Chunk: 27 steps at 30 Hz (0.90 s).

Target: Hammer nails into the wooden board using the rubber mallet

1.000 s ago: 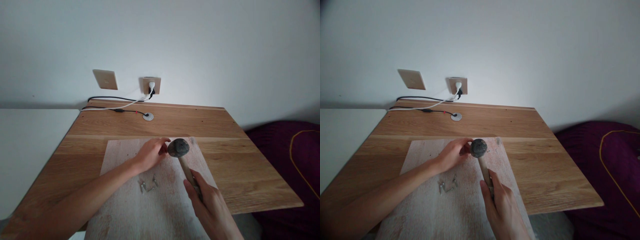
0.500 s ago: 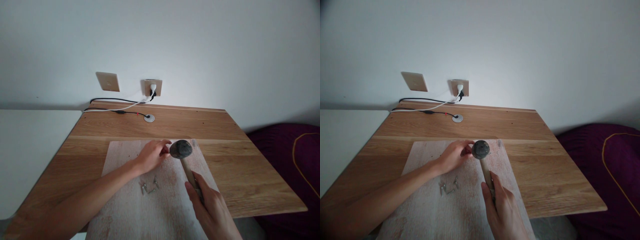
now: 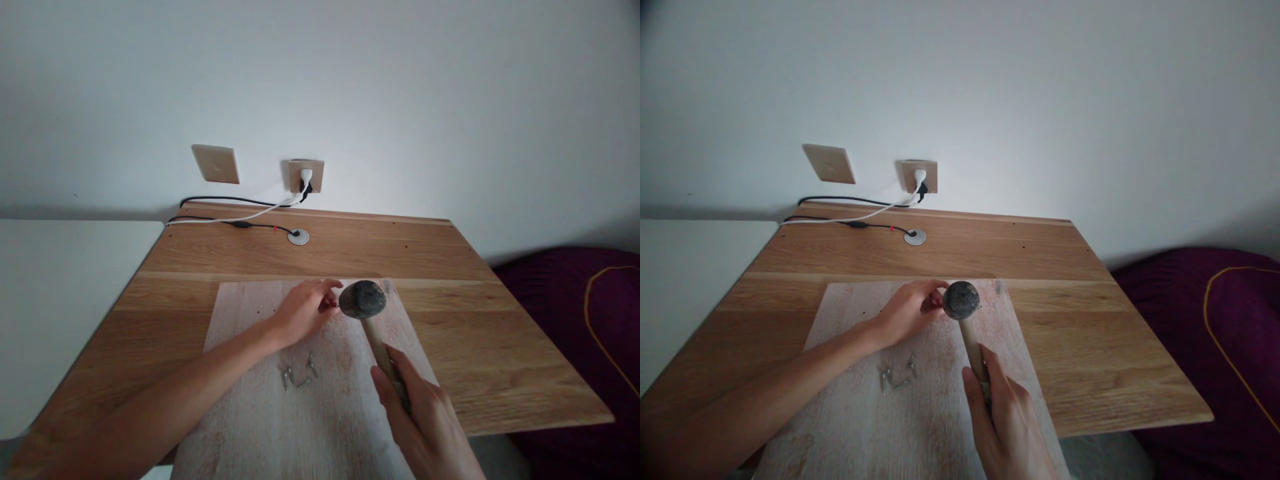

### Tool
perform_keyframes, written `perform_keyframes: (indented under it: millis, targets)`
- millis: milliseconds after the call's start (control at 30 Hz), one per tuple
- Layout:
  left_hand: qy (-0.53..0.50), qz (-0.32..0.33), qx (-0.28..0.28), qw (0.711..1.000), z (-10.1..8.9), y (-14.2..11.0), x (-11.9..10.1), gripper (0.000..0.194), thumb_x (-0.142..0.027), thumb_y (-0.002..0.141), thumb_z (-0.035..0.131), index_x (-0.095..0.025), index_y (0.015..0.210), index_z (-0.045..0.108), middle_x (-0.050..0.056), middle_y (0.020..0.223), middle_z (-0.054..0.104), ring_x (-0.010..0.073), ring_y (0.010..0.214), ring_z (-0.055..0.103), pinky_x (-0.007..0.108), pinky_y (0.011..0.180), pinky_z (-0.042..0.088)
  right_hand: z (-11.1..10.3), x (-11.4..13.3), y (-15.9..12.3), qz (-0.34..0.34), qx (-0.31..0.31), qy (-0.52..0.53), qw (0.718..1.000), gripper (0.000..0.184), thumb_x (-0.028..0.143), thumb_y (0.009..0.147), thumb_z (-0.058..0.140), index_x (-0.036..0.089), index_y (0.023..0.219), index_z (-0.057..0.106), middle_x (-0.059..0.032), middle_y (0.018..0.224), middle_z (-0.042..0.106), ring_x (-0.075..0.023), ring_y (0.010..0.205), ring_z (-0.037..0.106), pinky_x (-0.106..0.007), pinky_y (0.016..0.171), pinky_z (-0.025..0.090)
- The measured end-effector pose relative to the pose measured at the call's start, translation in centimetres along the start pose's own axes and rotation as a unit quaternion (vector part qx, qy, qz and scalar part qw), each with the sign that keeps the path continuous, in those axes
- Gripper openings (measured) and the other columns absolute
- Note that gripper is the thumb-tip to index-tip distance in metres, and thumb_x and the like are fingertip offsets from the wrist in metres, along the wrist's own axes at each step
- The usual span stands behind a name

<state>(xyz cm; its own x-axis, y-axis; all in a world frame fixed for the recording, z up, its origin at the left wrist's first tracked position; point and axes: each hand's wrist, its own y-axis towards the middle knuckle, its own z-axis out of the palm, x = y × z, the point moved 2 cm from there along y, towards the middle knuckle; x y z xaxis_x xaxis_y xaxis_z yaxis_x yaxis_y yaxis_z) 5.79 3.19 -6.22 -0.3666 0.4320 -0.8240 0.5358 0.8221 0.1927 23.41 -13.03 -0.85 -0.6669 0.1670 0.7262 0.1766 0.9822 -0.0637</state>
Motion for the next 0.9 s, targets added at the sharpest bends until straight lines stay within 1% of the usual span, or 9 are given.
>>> perform_keyframes:
  millis: [133, 300, 467, 600, 700, 767, 833, 900]
  targets:
    - [-0.001, 0.0, 0.005, 1.0, 0.0, -0.02, -0.14, 0.041, -0.01, 0.085, 0.071, -0.017, 0.126, 0.071, 0.004, 0.094, 0.079, 0.019, 0.083, 0.073, 0.033, 0.084, 0.056, 0.29, 0.01, 0.06, -0.002, 0.01, 0.01, 1.0, 0.04, 0.056, 0.108, 0.048, 0.021, 0.116, 0.067, 0.0013, 0.068, 0.069, -0.0216, 0.058, 0.066, -0.03, 0.061, 0.05]
    - [0.025, 0.011, 0.001, 1.0, 0.02, 0.05, -0.18, 0.038, -0.012, 0.087, 0.074, -0.017, 0.124, 0.071, 0.004, 0.095, 0.08, 0.0204, 0.087, 0.074, 0.034, 0.087, 0.057, 0.06, 0.17, 0.1, 0.001, -0.005, 0.005, 1.0, 0.037, 0.056, 0.107, 0.051, 0.023, 0.113, 0.067, 0.0049, 0.061, 0.063, -0.0199, 0.051, 0.06, -0.029, 0.057, 0.048]
    - [0.034, 0.024, 0.005, 0.999, -0.03, 0.03, -0.19, 0.042, -0.007, 0.086, 0.072, -0.017, 0.127, 0.071, 0.004, 0.098, 0.081, 0.0208, 0.088, 0.075, 0.035, 0.091, 0.057, 0.12, -0.1, 0.14, -0.002, 0.024, 0.006, 1.0, 0.039, 0.055, 0.109, 0.048, 0.022, 0.117, 0.067, 0.002, 0.069, 0.069, -0.0211, 0.059, 0.066, -0.03, 0.061, 0.049]
    - [0.032, 0.036, -0.001, 0.999, 0.04, -0.03, -0.09, 0.04, -0.011, 0.088, 0.072, -0.018, 0.127, 0.071, 0.004, 0.096, 0.08, 0.0209, 0.09, 0.074, 0.036, 0.092, 0.056, -0.14, -0.08, -0.01, -0.008, -0.001, 0.002, 1.0, 0.043, 0.057, 0.107, 0.05, 0.02, 0.121, 0.068, 0.0035, 0.064, 0.064, -0.0202, 0.054, 0.061, -0.03, 0.057, 0.048]
    - [0.023, 0.053, -0.001, 0.998, 0.18, -0.09, -0.01, 0.039, -0.011, 0.09, 0.068, -0.016, 0.128, 0.07, 0.004, 0.095, 0.079, 0.0204, 0.091, 0.073, 0.036, 0.093, 0.056, -0.47, 0.13, -0.26, 0.018, -0.007, -0.002, 1.0, 0.043, 0.059, 0.107, 0.048, 0.021, 0.116, 0.067, 0.0059, 0.059, 0.059, -0.0184, 0.047, 0.058, -0.029, 0.05, 0.045]
    - [0.017, 0.062, -0.005, 0.998, 0.24, -0.12, 0.04, 0.041, -0.012, 0.089, 0.066, -0.016, 0.13, 0.069, 0.004, 0.097, 0.078, 0.0199, 0.091, 0.072, 0.036, 0.092, 0.056, -0.57, 0.21, -0.44, 0.035, 0.0, -0.001, 0.999, 0.045, 0.06, 0.107, 0.047, 0.022, 0.118, 0.066, 0.0079, 0.055, 0.054, -0.0173, 0.042, 0.055, -0.029, 0.046, 0.043]
    - [0.011, 0.062, -0.011, 0.998, 0.24, -0.11, 0.1, 0.042, -0.014, 0.089, 0.068, -0.016, 0.131, 0.068, 0.005, 0.1, 0.078, 0.0195, 0.091, 0.071, 0.035, 0.091, 0.056, -0.57, 0.21, -0.56, 0.034, 0.001, 0.003, 0.999, 0.046, 0.06, 0.107, 0.047, 0.021, 0.122, 0.065, 0.0083, 0.055, 0.053, -0.0175, 0.042, 0.055, -0.029, 0.045, 0.042]
    - [0.01, 0.053, -0.013, 0.998, 0.21, -0.07, 0.16, 0.044, -0.016, 0.089, 0.07, -0.017, 0.132, 0.067, 0.005, 0.1, 0.078, 0.0194, 0.089, 0.071, 0.035, 0.089, 0.056, -0.46, 0.16, -0.55, 0.017, -0.003, 0.002, 1.0, 0.045, 0.06, 0.106, 0.05, 0.021, 0.121, 0.066, 0.0075, 0.057, 0.054, -0.0179, 0.046, 0.056, -0.029, 0.048, 0.042]
